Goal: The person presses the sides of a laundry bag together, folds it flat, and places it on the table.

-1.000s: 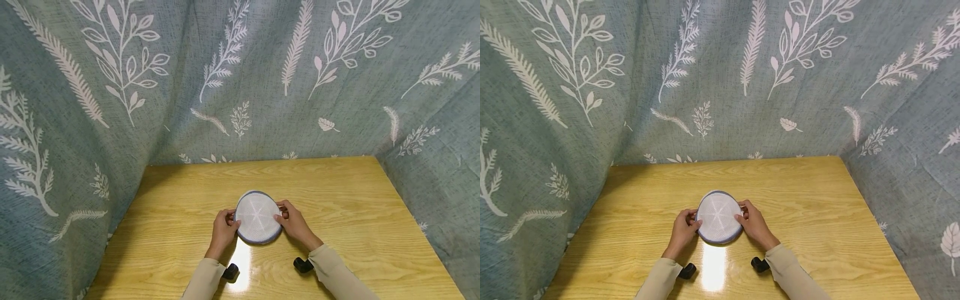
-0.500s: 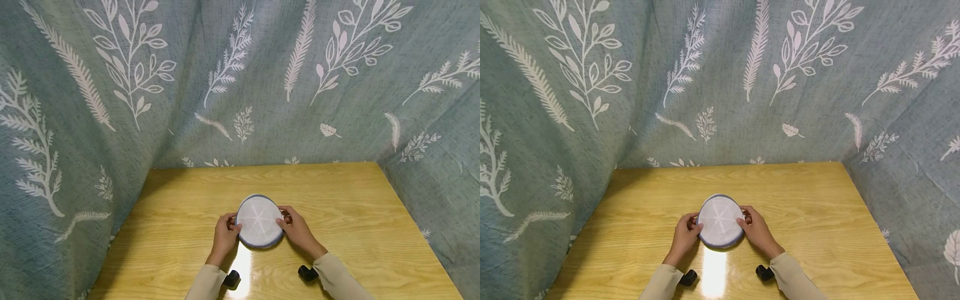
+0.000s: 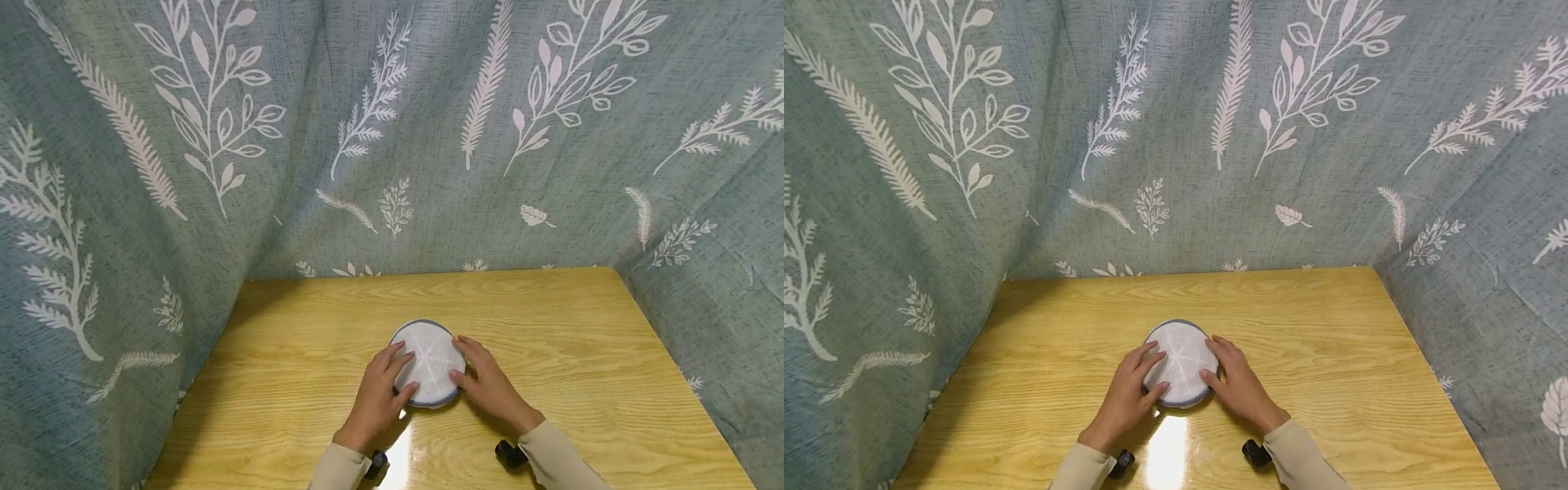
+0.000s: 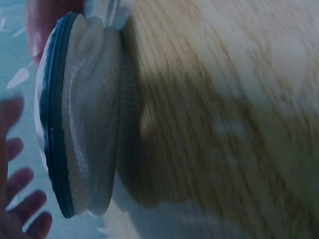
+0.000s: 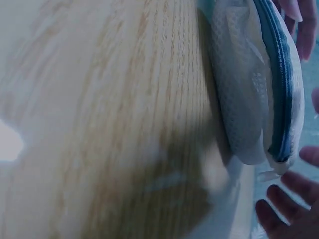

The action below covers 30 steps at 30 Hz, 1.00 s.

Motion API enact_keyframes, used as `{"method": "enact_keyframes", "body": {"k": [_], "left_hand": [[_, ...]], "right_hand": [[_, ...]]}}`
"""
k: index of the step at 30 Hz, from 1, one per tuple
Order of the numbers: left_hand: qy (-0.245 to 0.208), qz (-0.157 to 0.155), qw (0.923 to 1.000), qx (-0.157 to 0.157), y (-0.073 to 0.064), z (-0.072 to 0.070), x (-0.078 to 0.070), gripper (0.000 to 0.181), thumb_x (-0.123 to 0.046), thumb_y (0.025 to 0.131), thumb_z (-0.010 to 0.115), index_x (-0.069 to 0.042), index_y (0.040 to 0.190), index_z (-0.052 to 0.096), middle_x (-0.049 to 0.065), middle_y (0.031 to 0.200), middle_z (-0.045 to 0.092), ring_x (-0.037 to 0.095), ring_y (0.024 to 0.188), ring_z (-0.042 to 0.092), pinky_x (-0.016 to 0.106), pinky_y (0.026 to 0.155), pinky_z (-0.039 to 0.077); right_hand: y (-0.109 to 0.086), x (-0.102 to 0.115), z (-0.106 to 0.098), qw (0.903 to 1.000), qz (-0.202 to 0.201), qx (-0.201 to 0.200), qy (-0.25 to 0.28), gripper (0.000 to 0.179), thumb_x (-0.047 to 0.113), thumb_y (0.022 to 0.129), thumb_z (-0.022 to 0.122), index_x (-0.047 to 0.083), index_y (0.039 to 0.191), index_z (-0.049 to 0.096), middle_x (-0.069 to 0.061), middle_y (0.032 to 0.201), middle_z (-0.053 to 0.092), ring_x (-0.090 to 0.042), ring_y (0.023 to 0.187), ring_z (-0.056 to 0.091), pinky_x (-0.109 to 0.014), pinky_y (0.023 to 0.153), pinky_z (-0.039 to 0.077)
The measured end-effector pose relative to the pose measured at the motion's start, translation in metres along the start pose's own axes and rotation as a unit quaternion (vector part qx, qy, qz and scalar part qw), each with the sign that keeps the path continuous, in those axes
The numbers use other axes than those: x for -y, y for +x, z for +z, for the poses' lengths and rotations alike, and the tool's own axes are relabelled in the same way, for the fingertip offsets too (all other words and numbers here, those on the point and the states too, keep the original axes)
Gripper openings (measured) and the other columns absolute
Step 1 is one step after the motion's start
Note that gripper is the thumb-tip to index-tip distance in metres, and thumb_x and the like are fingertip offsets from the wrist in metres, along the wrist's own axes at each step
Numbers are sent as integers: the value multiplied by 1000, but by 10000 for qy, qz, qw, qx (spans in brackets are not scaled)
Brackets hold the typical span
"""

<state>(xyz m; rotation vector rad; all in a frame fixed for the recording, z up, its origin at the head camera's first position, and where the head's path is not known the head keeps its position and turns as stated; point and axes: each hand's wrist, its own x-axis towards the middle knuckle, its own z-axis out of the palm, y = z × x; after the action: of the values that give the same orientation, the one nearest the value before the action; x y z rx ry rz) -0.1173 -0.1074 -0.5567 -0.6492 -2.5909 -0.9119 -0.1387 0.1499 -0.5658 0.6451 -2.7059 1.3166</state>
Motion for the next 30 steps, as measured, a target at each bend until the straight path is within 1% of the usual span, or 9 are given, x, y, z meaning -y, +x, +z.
{"method": "enact_keyframes", "body": {"k": [2,4,7,9,13,17,21,26,30], "left_hand": [[159,335,9991,204,-2,-1,0,58,-25,88,88,-4,138,67,18,152,56,40,140,54,59,111,49],[316,528,9974,382,-3,-2,1,64,-31,87,88,-5,141,65,17,155,54,38,142,52,57,113,48],[548,625,9947,602,-5,-3,1,70,-39,86,87,-7,144,63,15,159,52,36,145,50,55,116,47],[675,636,9931,722,-6,-4,1,74,-43,85,87,-8,145,62,13,160,51,36,146,49,53,116,47],[829,709,9907,808,-6,-4,1,81,-45,81,90,-7,146,62,12,160,51,36,147,48,53,114,49],[878,735,9897,858,-6,-4,2,84,-44,78,93,-8,147,61,12,160,51,35,148,47,52,114,49],[919,709,9882,1001,-7,-5,3,86,-43,78,94,-8,148,60,12,161,50,35,149,47,51,114,49],[1002,659,9863,1132,-7,-5,3,85,-42,79,94,-8,148,60,12,161,50,34,148,47,50,115,49],[1092,603,9846,1222,-7,-6,2,83,-44,80,92,-9,149,60,11,161,50,34,149,47,49,115,49]], "right_hand": [[-2,1,-1,9994,-263,98,-182,62,17,100,75,-2,154,50,-26,160,45,-50,147,43,-69,116,39],[-3,2,-2,9976,-555,189,-376,66,19,98,78,-1,154,51,-25,161,45,-49,146,44,-68,115,41],[-3,3,-2,9917,-1082,225,-664,71,22,92,84,-1,152,53,-25,160,46,-48,143,49,-67,111,46],[-3,2,-2,9857,-1425,230,-873,74,24,89,86,0,151,55,-24,159,48,-47,141,51,-66,109,48],[-2,2,-1,9753,-1867,252,-1153,79,28,85,90,0,150,55,-23,159,49,-44,140,52,-65,107,50],[-1,3,0,9701,-2027,291,-1305,81,30,84,91,0,150,55,-22,159,50,-42,141,52,-63,107,51],[-1,2,2,9665,-2106,327,-1427,82,32,84,91,2,151,54,-21,160,49,-41,143,51,-63,107,51],[0,1,4,9610,-2290,324,-1518,85,36,82,92,2,151,55,-20,160,49,-40,143,51,-60,108,52],[1,-2,6,9586,-2362,391,-1539,88,37,81,94,3,152,54,-19,161,47,-39,144,50,-58,108,52]]}}
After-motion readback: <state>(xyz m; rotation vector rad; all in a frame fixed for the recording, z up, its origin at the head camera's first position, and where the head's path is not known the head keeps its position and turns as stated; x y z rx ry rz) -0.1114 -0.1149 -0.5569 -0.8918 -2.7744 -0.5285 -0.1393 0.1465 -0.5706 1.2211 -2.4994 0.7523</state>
